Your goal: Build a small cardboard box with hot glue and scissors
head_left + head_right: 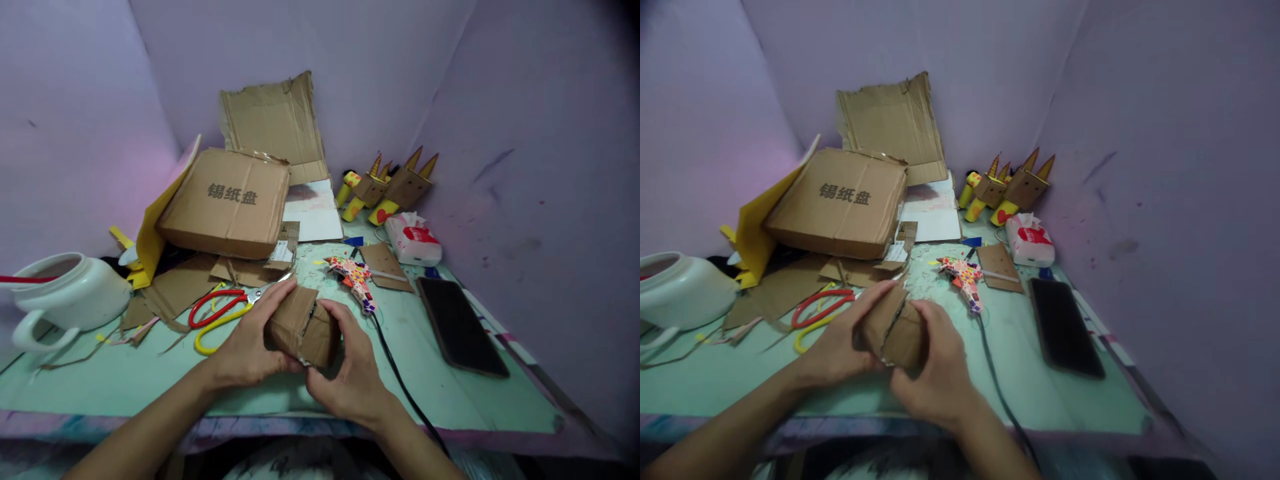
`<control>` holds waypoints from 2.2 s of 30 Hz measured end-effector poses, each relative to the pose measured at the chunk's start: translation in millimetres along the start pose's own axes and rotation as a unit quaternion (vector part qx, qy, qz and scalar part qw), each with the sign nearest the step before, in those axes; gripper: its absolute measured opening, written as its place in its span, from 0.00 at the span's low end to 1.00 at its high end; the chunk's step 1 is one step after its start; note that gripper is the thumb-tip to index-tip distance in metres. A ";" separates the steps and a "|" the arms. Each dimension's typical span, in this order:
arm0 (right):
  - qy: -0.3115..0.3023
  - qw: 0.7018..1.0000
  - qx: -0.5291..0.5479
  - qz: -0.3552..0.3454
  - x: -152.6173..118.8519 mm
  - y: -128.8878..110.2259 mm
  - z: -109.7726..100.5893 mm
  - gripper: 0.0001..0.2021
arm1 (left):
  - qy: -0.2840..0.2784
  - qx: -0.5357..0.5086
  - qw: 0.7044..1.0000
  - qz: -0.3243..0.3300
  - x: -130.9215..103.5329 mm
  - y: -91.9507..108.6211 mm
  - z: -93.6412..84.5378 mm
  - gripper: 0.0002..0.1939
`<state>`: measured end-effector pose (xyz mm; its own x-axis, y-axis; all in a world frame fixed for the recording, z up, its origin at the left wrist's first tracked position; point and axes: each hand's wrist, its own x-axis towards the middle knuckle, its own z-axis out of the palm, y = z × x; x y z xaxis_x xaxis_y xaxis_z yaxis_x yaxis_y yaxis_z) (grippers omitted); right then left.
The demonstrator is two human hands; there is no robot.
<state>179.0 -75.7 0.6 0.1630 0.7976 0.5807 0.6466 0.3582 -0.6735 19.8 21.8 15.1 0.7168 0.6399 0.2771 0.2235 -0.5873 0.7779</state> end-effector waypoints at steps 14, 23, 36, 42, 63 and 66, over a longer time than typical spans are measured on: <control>-0.040 0.994 0.096 -0.035 2.3 4.5 -9.0 0.38 | -0.007 0.090 0.989 0.118 -5.6 0.0 -2.7 0.44; -0.027 0.994 0.101 -0.037 2.4 15.0 -11.8 0.39 | -0.041 0.245 0.947 0.202 3.3 14.0 4.9 0.43; 0.007 0.995 0.099 0.009 0.0 15.0 -7.6 0.37 | -0.018 0.101 0.991 0.087 18.2 2.9 5.9 0.40; 0.080 0.993 0.071 0.050 1.2 7.6 -2.9 0.33 | -0.027 0.094 0.994 0.041 21.2 -3.5 -1.6 0.40; 0.113 0.993 0.037 -0.019 -1.8 12.8 5.3 0.33 | -0.058 0.048 0.990 0.123 15.0 -4.7 -2.4 0.27; 0.112 0.993 0.024 0.029 -1.7 9.7 0.6 0.35 | -0.053 0.049 0.989 0.126 15.4 -5.1 -2.5 0.27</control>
<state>184.5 -73.3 -7.2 0.3644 0.6919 0.6232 0.5952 0.3416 -0.7273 28.1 35.9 16.8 0.8221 0.4138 0.3909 0.0874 -0.7703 0.6317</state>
